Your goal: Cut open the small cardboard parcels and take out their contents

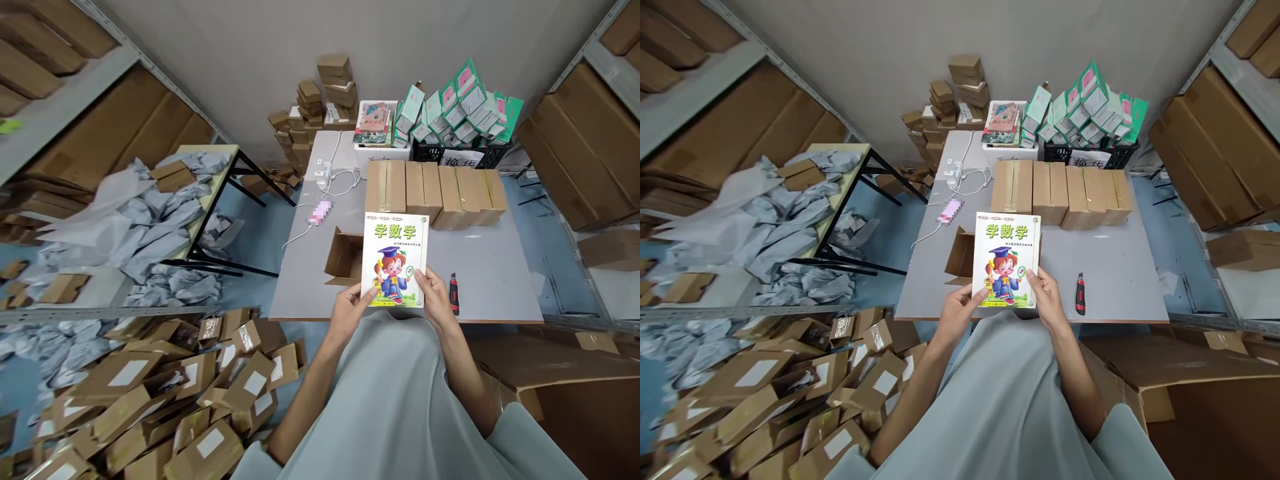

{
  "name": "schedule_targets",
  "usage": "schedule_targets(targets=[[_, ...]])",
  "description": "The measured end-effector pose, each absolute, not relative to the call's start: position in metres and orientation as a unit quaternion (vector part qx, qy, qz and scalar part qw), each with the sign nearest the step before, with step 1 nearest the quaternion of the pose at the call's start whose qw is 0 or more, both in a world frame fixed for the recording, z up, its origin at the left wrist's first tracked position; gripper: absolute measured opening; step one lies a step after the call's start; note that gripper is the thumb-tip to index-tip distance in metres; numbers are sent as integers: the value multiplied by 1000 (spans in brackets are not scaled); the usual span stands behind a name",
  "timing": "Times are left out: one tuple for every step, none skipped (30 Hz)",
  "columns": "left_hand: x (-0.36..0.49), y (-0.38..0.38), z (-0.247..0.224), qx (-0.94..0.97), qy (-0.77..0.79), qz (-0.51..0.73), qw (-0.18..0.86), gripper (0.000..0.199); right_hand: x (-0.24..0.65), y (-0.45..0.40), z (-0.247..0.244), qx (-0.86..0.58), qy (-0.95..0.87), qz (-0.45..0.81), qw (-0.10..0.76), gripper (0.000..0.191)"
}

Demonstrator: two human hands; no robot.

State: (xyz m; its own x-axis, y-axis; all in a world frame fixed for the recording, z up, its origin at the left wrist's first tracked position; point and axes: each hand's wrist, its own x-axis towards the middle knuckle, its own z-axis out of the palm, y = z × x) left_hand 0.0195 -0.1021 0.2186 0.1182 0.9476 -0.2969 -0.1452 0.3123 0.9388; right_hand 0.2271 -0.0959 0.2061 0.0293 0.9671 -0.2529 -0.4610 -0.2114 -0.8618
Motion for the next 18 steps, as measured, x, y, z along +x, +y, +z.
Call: schedule_targets(targets=[[23,-102,218,400,506,439,626,59,228,-94,204,-453,-292,632,557,69],[26,-101,218,405,507,446,617,57,230,-93,203,-462,-302,620,557,72],[28,-100,217,411,509,453,606,54,231,-91,201,-479,-314,595,565,76],[30,-99,217,417,513,461,592,52,232,-89,199,-503,-325,552,579,79],[32,-98,218,424,519,471,574,50,233,-88,198,-532,-337,498,597,81],[34,-96,218,431,529,480,551,49,233,-87,198,-558,-348,440,612,81],[36,-95,220,440,540,489,524,47,233,-87,199,-576,-360,393,620,77],[38,-94,221,450,552,498,495,45,231,-88,200,-583,-375,367,621,73],[40,-93,223,461,561,506,465,43,228,-89,203,-578,-394,366,614,67],[43,-92,224,475,565,514,436,40,223,-91,205,-563,-416,386,601,63],[47,-92,225,494,564,521,407,37,217,-93,208,-544,-436,413,586,61],[50,-93,225,517,557,528,379,33,211,-95,211,-523,-453,439,573,62],[54,-95,224,542,547,533,351,30,204,-97,213,-505,-466,457,565,65],[58,-97,222,567,534,537,325,29,198,-98,215,-493,-474,467,560,70],[62,-100,219,592,519,538,301,29,192,-98,216,-488,-478,467,561,75],[66,-103,215,617,504,536,280,31,189,-98,217,-492,-476,460,566,77],[68,-106,212,642,487,530,264,34,187,-96,217,-502,-466,448,575,76],[70,-109,210,669,467,520,254,37,188,-94,218,-513,-449,436,587,70]])
